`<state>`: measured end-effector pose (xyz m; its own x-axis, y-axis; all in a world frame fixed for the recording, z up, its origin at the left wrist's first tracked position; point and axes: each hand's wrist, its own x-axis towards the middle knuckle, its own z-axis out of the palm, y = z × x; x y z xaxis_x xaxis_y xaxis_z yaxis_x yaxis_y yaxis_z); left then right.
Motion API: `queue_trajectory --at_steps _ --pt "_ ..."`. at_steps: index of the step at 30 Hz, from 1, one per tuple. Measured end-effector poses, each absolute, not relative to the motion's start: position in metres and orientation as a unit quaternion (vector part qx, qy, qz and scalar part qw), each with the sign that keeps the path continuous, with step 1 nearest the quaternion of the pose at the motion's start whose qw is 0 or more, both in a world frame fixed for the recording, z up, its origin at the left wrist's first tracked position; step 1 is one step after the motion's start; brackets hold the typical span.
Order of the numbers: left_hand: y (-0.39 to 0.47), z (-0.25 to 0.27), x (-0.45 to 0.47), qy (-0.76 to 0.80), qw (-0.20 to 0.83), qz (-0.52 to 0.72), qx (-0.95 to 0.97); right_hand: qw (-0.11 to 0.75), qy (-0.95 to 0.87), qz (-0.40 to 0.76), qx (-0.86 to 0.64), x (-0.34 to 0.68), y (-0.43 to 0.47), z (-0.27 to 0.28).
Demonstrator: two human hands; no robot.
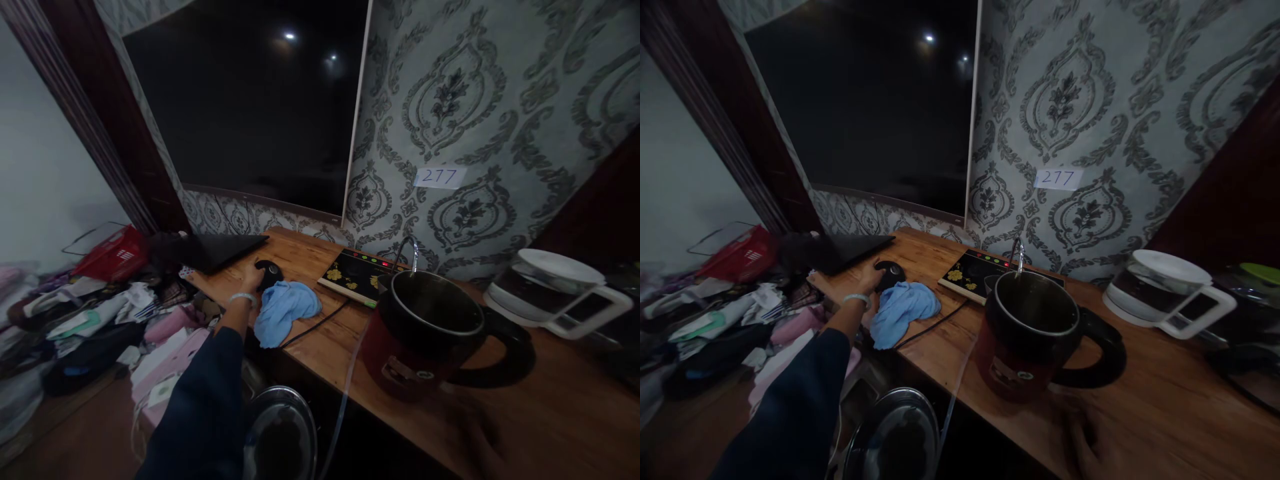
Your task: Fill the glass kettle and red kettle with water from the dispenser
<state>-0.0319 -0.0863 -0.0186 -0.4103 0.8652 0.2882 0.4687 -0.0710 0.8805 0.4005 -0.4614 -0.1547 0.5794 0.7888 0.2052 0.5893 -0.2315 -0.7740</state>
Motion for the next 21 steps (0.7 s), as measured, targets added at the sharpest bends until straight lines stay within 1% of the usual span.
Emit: queue_trajectory --at_steps 6,8,10,15,18,21 --pt "-0.082 0.009 -0.035 0.616 0.189 0.597 0.478 0.437 -0.454 0.130 -0.766 0.394 -0.458 -0.144" --pt "-0.085 0.016 -0.037 0.599 0.204 0.631 0.449 0.440 -0.458 0.135 -0.761 0.392 -0.456 -0.140" --pt "-0.095 0.020 -0.039 0.572 0.247 0.657 0.425 0.443 -0.461 0.141 -0.756 0.390 -0.455 -0.135" --pt "-0.145 0.009 -0.031 0.467 0.406 0.670 0.411 0.438 -0.465 0.147 -0.755 0.383 -0.457 -0.119" --pt "-0.181 -0.009 -0.017 0.433 0.478 0.651 0.401 0.426 -0.461 0.138 -0.766 0.381 -0.457 -0.114" --pt "-0.214 -0.030 0.004 0.436 0.528 0.611 0.397 0.430 -0.460 0.139 -0.764 0.381 -0.456 -0.115"
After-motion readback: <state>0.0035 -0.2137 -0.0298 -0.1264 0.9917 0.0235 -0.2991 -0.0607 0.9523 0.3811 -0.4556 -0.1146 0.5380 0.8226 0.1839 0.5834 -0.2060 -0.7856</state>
